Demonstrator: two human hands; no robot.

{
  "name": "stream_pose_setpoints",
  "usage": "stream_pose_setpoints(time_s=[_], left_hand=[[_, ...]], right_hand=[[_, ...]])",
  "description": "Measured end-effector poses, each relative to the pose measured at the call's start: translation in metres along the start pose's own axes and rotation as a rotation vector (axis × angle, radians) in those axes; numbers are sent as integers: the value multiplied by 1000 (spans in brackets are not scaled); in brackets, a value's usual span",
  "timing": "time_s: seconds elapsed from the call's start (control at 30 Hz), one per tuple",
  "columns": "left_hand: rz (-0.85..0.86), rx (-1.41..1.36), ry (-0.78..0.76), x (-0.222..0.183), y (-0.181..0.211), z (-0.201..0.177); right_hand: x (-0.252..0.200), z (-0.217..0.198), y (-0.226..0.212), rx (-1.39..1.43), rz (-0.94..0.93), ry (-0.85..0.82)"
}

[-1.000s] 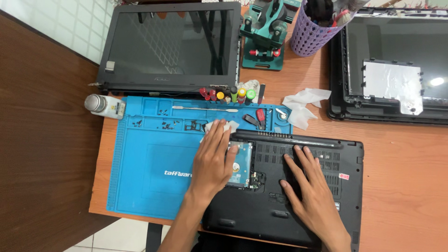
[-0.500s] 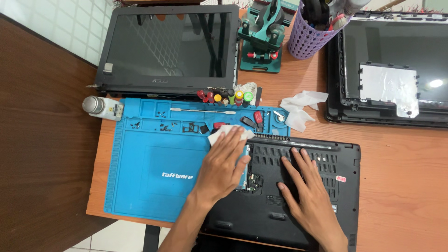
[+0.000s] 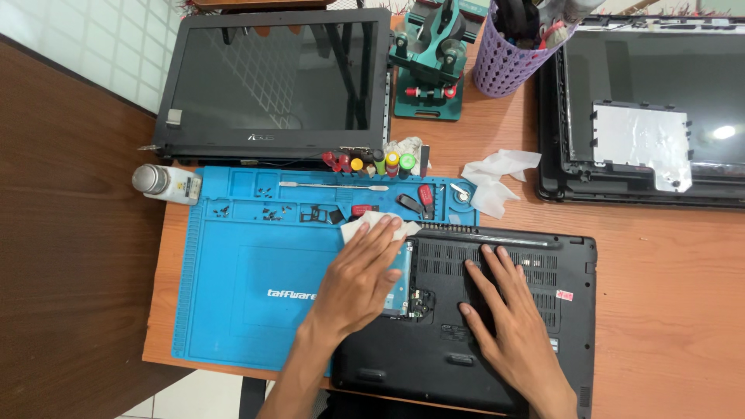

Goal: The person wipes the internal components of a laptop with a cloth, including a hard drive and a circuit board, and then places a metal cover onto the circuit board.

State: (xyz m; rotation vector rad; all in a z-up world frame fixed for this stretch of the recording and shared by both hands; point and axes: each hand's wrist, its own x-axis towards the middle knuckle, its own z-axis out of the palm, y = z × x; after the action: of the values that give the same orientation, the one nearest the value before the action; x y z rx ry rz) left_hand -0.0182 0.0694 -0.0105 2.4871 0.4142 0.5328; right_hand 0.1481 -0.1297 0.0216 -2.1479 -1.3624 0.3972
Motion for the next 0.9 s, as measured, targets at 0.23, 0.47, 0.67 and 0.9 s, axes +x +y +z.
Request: stream_pose_setpoints(time_s=[0.23, 0.47, 0.67, 0.9], left_hand=[[-79, 7, 93, -10, -11, -15], [17, 1, 50, 5, -6, -5], [-101, -30, 137, -2, -13, -14], [117, -62, -67, 30, 13, 16]], right_hand=[[0, 1, 1, -2, -7, 3], [-1, 2, 3, -11, -7, -1], [-1, 2, 2, -7, -8, -3], [0, -1, -1, 4, -11, 13]])
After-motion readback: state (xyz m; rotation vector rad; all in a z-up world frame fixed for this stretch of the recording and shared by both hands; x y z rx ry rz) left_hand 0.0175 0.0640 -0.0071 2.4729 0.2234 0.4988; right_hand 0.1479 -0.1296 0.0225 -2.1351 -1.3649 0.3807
